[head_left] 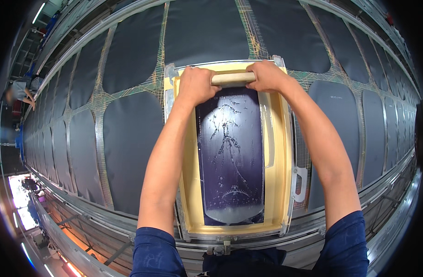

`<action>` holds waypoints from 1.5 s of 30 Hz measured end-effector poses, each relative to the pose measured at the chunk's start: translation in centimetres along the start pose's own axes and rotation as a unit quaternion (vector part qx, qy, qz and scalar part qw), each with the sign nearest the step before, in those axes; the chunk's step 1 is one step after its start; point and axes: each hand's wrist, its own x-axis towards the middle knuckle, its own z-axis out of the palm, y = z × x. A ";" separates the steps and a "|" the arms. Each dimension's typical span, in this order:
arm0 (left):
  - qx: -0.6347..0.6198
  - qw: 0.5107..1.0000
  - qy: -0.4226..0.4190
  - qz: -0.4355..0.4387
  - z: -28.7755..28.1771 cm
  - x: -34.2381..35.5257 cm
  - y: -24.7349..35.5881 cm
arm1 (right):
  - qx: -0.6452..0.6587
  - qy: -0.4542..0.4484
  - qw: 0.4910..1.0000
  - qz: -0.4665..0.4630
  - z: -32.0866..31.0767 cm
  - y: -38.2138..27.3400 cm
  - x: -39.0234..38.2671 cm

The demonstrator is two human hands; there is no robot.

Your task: The person uses a squeegee to spread purple ink across a screen-printing frame placed over a large curved surface. They repeatedly pull the squeegee across the frame, repositioning it to cover different areas. The person briefly picks up a bottle of liquid and pours it onto the squeegee before continuing the spreading motion.

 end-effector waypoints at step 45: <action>-0.070 0.997 0.018 -0.002 -4.0 -48.4 0.5 | 0.232 0.444 0.843 0.194 20.0 -18.7 -23.4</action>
